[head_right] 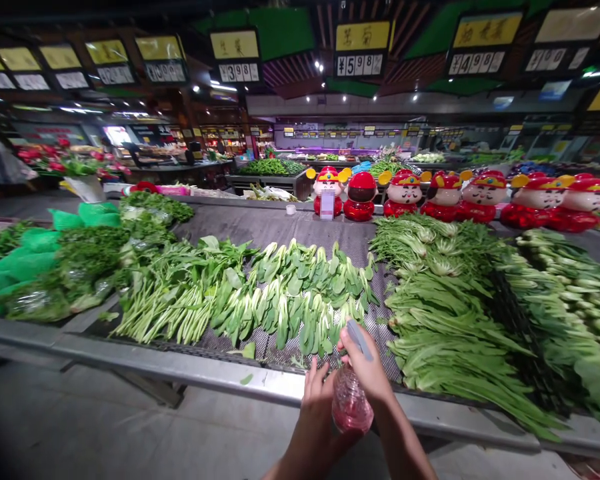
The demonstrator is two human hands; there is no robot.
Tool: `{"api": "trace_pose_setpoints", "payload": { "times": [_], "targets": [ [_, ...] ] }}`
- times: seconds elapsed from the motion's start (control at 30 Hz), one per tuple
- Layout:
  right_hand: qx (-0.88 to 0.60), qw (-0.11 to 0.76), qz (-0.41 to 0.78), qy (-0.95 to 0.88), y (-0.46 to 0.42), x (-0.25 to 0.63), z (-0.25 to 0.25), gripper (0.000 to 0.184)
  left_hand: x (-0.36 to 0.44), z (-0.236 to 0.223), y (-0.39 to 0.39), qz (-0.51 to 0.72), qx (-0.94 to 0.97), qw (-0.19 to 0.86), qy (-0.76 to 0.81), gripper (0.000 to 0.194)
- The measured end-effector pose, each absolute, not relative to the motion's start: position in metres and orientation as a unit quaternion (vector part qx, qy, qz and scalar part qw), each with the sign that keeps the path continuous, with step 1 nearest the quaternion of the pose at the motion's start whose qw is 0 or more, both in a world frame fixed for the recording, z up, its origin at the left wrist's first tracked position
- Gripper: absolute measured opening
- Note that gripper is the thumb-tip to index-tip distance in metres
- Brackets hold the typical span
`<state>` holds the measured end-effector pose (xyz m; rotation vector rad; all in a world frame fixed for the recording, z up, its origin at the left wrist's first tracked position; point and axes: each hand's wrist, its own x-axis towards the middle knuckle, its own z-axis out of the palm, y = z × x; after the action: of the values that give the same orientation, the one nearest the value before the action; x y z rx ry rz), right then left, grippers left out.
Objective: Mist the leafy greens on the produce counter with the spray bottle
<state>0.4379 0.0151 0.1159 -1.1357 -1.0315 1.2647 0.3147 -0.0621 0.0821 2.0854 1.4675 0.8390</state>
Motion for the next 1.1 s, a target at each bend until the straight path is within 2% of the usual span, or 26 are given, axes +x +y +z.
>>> {"api": "trace_pose_setpoints", "payload": {
  "times": [0.1,0.43,0.6,0.87,0.97,1.1],
  "targets": [
    [-0.465,0.555,0.528,-0.445,0.011,0.442,0.119,0.045,0.315,0.080,-0.063,0.307,0.765,0.219,0.522,0.077],
    [-0.478,0.584,0.512,-0.409,-0.002,0.475,0.110,0.043,0.339,0.066,-0.063,0.285,0.799,0.214,0.484,0.082],
    [-0.552,0.551,0.498,-0.379,-0.012,0.485,0.094,0.044,0.348,0.048,-0.073,0.262,0.814,0.223,0.468,0.088],
    [-0.569,0.534,0.499,-0.377,-0.023,0.482,0.073,0.031,0.353,0.017,-0.090,0.257,0.803,0.221,0.489,0.075],
    [-0.583,0.525,0.504,-0.359,-0.023,0.480,0.070,0.028,0.350,0.015,-0.090,0.248,0.810,0.220,0.484,0.076],
    [-0.558,0.554,0.494,-0.372,-0.022,0.477,0.077,0.033,0.343,0.025,-0.088,0.251,0.813,0.200,0.485,0.078]
  ]
}}
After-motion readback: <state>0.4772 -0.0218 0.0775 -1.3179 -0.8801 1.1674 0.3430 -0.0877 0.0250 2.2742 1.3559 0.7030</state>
